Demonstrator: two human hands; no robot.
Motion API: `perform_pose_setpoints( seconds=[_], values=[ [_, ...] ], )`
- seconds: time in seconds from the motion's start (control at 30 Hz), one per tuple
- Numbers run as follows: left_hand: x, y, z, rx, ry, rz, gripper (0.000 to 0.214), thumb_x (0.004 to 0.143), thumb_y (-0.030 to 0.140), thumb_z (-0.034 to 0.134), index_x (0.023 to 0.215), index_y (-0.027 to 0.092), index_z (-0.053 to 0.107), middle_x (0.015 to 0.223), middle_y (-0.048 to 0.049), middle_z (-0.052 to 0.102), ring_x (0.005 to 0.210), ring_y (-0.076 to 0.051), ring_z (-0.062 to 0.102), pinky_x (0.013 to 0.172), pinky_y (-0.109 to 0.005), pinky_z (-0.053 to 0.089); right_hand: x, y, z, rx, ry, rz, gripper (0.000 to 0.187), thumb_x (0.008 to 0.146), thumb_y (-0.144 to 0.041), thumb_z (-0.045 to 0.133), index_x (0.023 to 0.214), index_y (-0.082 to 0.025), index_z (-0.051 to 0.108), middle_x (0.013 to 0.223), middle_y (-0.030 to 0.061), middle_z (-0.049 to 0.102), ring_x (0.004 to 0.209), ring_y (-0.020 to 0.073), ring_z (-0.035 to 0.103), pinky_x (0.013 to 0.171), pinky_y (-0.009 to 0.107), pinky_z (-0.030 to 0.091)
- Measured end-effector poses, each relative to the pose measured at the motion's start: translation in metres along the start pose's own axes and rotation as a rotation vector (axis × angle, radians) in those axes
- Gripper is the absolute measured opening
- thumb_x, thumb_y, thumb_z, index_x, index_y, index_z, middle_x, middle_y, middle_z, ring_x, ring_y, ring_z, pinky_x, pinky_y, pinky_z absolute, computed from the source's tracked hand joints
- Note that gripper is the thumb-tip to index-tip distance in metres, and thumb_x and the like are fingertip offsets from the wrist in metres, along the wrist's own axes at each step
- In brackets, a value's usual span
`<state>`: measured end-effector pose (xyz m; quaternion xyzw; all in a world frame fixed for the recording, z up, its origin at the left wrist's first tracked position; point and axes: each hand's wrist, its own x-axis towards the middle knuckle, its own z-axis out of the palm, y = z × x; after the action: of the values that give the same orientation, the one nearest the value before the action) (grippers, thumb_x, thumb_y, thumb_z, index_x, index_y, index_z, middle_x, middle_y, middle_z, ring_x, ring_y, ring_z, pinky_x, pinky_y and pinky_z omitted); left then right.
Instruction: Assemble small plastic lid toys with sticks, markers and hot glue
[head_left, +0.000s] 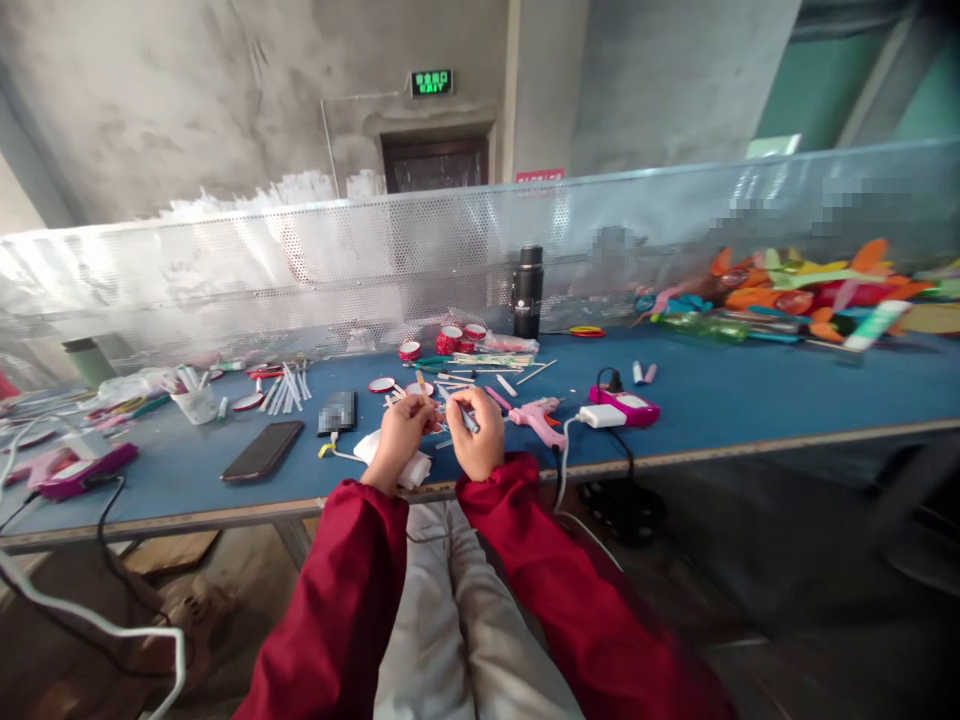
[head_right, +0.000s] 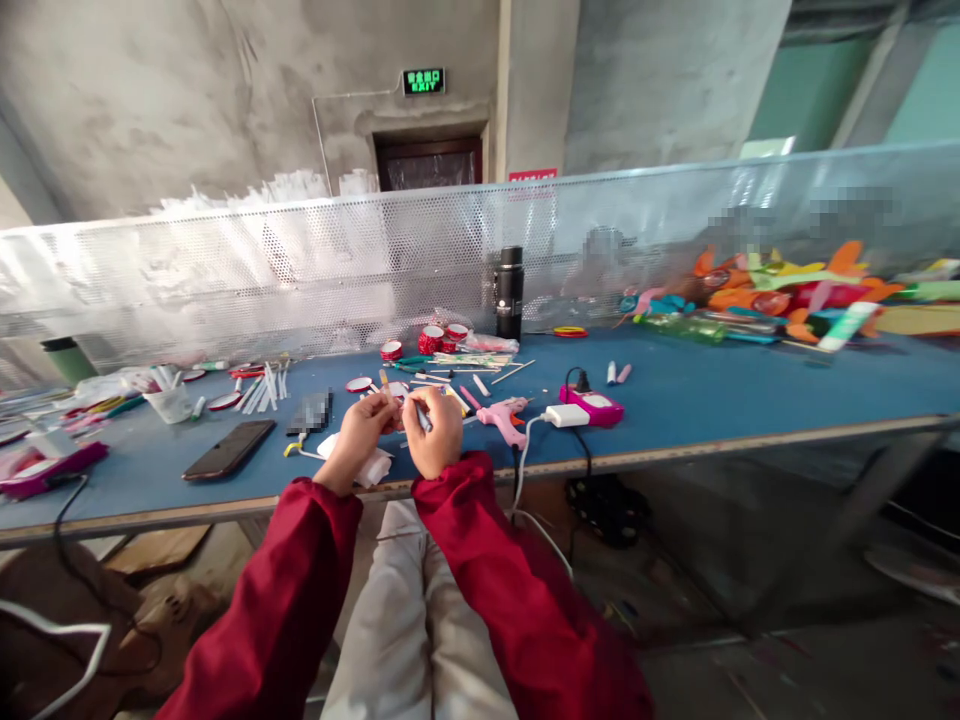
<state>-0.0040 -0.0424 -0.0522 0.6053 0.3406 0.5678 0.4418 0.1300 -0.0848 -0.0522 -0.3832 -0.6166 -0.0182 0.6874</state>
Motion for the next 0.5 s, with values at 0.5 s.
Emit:
perform_pose_setpoints(
  seconds=[0.5],
  values=[
    [-0.003, 0.003, 0.000, 0.076, 0.013, -0.025, 0.021, 0.077, 0.038, 0.073, 0.082, 0.018, 0.067, 0.072, -0.0031, 0.072, 0.059, -0.015, 0.064, 0.055, -0.024, 0.044, 0.106, 0.102, -0.089, -0.756, -0.636, 0.142, 0.035, 0.084, -0.012, 0.063, 0.106, -0.032, 0.080, 0.111, 0.0006, 0.079, 0.093, 0.0232, 0.072, 0.079, 0.034, 0.052]
  ],
)
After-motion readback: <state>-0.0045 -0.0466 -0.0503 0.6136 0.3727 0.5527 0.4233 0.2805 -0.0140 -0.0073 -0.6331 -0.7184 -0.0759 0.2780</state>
